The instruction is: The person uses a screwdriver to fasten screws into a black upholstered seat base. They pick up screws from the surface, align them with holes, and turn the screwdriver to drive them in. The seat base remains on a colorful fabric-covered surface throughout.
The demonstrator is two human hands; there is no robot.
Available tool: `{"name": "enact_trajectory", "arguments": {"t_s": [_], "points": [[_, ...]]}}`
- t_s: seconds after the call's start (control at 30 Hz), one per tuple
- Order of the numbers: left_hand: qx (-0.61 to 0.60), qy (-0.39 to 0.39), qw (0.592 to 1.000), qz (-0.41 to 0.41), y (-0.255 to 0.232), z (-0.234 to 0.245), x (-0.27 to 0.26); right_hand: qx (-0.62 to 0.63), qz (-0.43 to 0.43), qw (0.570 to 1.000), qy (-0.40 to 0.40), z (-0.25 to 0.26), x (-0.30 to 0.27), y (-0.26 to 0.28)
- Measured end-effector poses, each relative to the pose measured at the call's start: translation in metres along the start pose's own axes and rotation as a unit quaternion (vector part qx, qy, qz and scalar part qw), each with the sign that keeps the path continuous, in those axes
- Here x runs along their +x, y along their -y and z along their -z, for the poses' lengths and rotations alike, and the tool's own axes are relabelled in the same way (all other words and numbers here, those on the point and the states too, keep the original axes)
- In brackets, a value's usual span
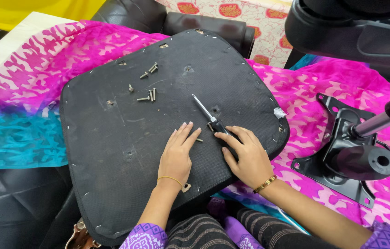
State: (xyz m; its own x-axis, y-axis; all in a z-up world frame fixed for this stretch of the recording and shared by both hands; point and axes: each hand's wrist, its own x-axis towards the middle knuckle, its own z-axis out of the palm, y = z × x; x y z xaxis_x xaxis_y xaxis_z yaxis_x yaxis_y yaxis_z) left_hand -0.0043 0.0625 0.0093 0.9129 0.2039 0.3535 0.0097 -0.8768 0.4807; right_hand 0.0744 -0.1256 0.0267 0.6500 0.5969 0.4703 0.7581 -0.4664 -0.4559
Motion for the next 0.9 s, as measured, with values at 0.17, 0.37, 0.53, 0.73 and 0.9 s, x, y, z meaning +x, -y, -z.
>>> {"name": "enact_trajectory", "arguments": {"t_s": [0.17, 0.37, 0.53, 0.73, 0.9], "points": [[-0.008, -0.009, 1.000, -0.011, 0.003, 0.000, -0.001, -0.014, 0.004, 1.000, -0.002, 0.000, -0.001, 0.002], [-0.012, -0.011, 1.000, -0.021, 0.003, -0.003, -0.002, -0.054, -0.034, 0.998, -0.016, -0.008, 0.001, 0.011], [0.011, -0.002, 0.999, -0.038, 0.005, -0.009, -0.005, -0.064, -0.051, 0.995, -0.050, -0.024, 0.002, 0.013], [0.049, -0.003, 0.997, -0.054, 0.005, -0.008, -0.004, -0.080, -0.029, 0.995, -0.046, -0.027, 0.007, 0.015], [0.065, -0.007, 0.995, -0.069, 0.005, -0.006, -0.002, -0.085, -0.046, 0.994, -0.058, -0.028, 0.009, 0.022]]}}
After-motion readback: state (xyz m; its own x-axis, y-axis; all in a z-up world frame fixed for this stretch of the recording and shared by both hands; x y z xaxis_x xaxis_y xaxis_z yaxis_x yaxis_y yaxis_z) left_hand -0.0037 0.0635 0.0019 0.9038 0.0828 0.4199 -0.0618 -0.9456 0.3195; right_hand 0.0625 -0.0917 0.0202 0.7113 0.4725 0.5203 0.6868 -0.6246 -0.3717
